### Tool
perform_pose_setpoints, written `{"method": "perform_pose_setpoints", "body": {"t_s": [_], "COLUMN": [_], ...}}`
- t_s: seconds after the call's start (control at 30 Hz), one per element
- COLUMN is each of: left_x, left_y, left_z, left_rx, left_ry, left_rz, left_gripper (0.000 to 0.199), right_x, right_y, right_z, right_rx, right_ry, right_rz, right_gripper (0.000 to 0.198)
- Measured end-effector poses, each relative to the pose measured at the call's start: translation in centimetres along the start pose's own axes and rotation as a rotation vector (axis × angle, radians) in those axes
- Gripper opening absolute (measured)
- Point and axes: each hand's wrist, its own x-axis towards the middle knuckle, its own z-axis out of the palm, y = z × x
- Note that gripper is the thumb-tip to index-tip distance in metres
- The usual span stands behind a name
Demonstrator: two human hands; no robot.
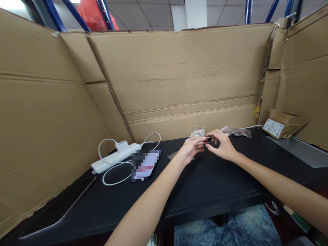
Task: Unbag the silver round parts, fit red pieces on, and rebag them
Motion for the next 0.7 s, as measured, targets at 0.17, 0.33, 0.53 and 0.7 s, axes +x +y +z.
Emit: {"method": "perform_pose_setpoints", "body": {"t_s": [0.17,0.33,0.53,0.7], "left_x": [-0.21,-0.36,-0.21,-0.24], "left_y": [0.17,0.29,0.07,-0.11], "left_z": [0.2,0.39,0.32,0.42], "left_rx": [0.008,0.003,0.0,0.017], "left_ry": [0.014,0.006,0.001,-0.01], "left_rz": [-0.007,-0.017,-0.015,-0.009], "left_gripper": [0.032,0.031,0.031,0.03], "right_x": [0.01,-0.04,-0.09,-0.18], "right_y": [0.04,0.1,0.13,0.12], "right_z": [-0.02,0.03,0.21,0.39], "right_rx": [0.0,0.002,0.014,0.015], "right_ry": [-0.017,-0.02,-0.016,-0.013], "right_rz": [-0.011,-0.001,0.011,0.03], "right_gripper": [0.035,0.037,0.035,0.031]}}
